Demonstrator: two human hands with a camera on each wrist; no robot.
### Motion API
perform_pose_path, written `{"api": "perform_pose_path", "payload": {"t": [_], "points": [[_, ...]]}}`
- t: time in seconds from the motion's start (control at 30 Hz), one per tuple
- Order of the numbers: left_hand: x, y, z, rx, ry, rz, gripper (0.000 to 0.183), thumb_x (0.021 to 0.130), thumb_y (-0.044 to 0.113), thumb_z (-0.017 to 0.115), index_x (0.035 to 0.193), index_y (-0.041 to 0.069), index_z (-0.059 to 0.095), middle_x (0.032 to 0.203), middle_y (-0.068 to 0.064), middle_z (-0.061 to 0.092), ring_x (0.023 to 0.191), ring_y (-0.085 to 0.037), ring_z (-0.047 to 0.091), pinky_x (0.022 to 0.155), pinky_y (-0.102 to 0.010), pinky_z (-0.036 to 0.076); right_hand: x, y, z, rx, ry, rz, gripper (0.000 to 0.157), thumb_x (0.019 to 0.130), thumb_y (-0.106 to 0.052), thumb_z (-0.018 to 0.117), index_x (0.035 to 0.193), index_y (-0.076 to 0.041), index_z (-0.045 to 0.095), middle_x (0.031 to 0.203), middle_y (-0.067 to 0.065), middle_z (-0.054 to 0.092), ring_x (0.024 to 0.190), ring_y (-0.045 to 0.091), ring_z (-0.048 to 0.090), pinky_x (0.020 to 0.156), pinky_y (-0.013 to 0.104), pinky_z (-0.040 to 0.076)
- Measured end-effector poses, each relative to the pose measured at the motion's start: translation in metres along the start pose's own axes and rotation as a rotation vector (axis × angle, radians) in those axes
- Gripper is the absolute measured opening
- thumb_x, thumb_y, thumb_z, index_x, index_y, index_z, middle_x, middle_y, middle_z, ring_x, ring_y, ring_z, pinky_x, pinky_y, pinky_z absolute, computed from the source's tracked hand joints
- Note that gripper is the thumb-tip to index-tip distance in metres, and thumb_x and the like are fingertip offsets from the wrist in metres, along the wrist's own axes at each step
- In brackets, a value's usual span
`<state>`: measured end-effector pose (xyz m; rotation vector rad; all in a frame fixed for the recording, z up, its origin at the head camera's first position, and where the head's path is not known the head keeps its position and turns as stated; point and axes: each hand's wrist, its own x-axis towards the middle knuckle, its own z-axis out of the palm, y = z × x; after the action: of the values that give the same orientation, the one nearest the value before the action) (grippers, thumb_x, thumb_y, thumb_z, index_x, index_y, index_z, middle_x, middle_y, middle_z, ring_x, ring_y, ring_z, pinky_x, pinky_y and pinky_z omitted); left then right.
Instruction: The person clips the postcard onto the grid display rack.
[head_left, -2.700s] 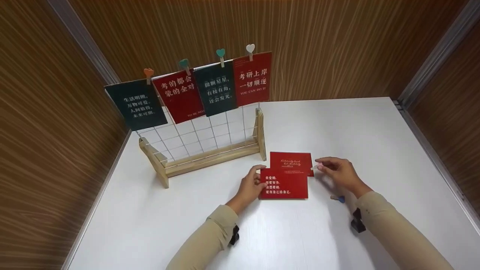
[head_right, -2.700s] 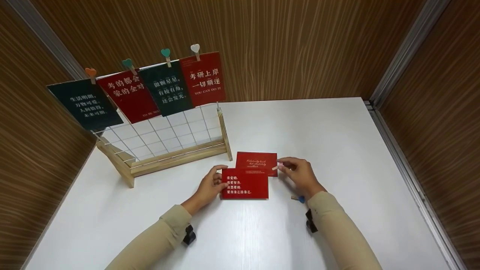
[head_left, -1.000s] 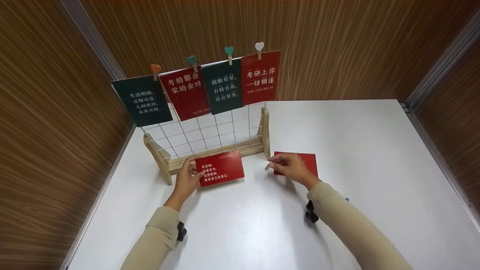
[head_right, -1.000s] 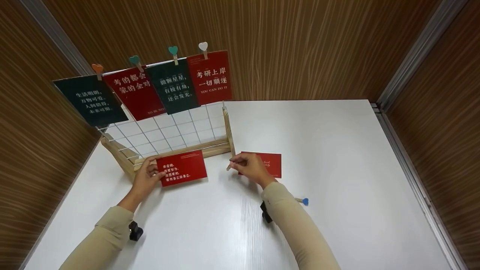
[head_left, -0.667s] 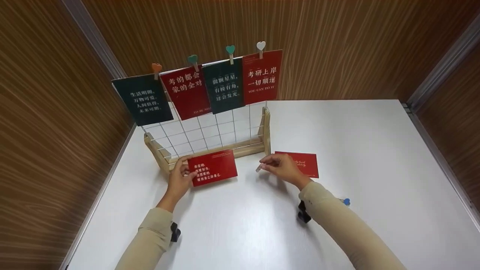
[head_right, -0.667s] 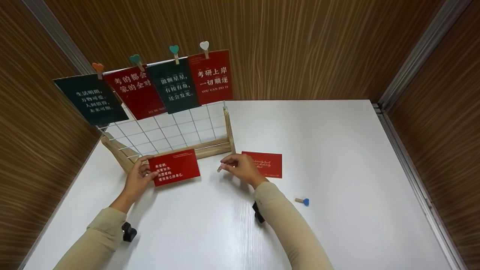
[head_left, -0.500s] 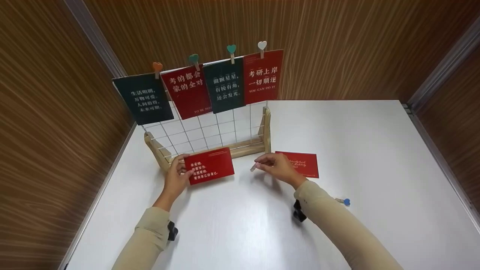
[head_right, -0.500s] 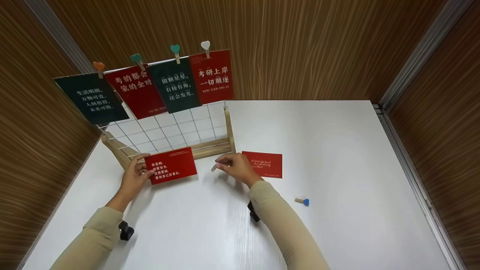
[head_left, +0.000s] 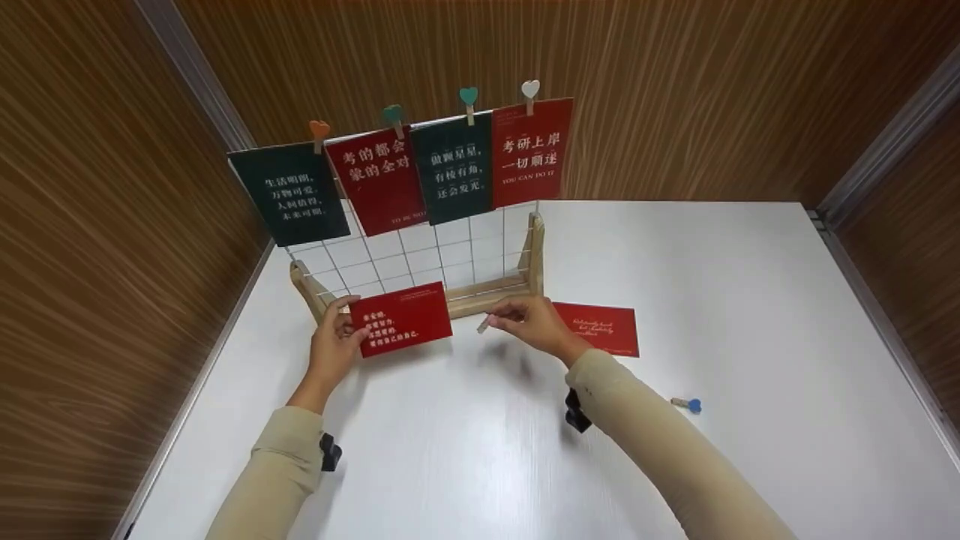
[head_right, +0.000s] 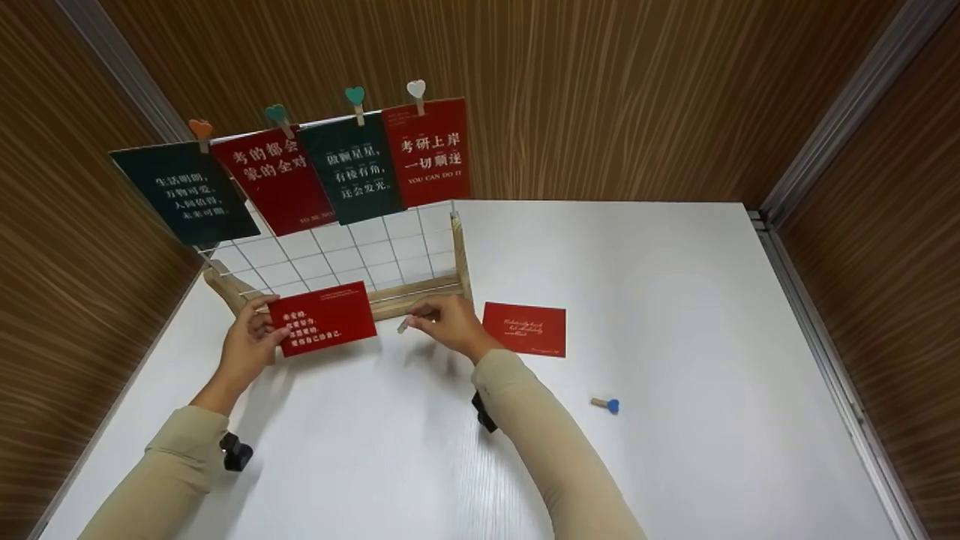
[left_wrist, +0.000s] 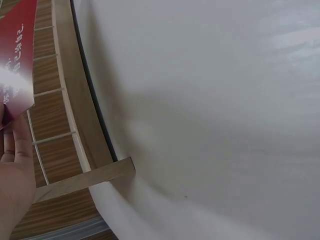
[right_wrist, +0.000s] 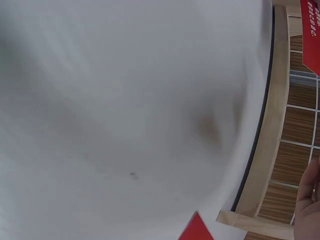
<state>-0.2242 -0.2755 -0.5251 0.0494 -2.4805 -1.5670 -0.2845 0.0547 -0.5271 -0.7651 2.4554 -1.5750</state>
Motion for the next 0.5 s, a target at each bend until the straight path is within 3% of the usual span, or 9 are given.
{"api": "perform_pose_path", "payload": {"t": [0.2, 0.5], "points": [[0.003, 0.006, -0.011, 0.038, 0.018, 0.003, 0.056, 0.088, -0.008, 0.061, 0.136, 0.011, 0.041, 0.103, -0.016, 0.06, 0.092, -0.021, 0.054, 0.076, -0.019, 0.046, 0.013, -0.015, 0.005, 0.007, 0.0, 0.019, 0.022, 0.087, -0.012, 0.07, 0.106, -0.001, 0.072, 0.093, 0.002, 0.071, 0.08, 0.016, 0.064, 0.075, 0.029, 0.054], [0.01, 0.017, -0.02, 0.039, 0.018, -0.038, 0.056, 0.091, -0.004, 0.059, 0.139, 0.017, 0.037, 0.11, -0.015, 0.057, 0.097, -0.022, 0.05, 0.088, -0.033, 0.046, 0.035, -0.035, 0.007, -0.019, 0.019, 0.016, 0.019, 0.086, -0.015, 0.071, 0.104, -0.009, 0.074, 0.095, -0.001, 0.071, 0.079, 0.014, 0.064, 0.076, 0.026, 0.054]]}}
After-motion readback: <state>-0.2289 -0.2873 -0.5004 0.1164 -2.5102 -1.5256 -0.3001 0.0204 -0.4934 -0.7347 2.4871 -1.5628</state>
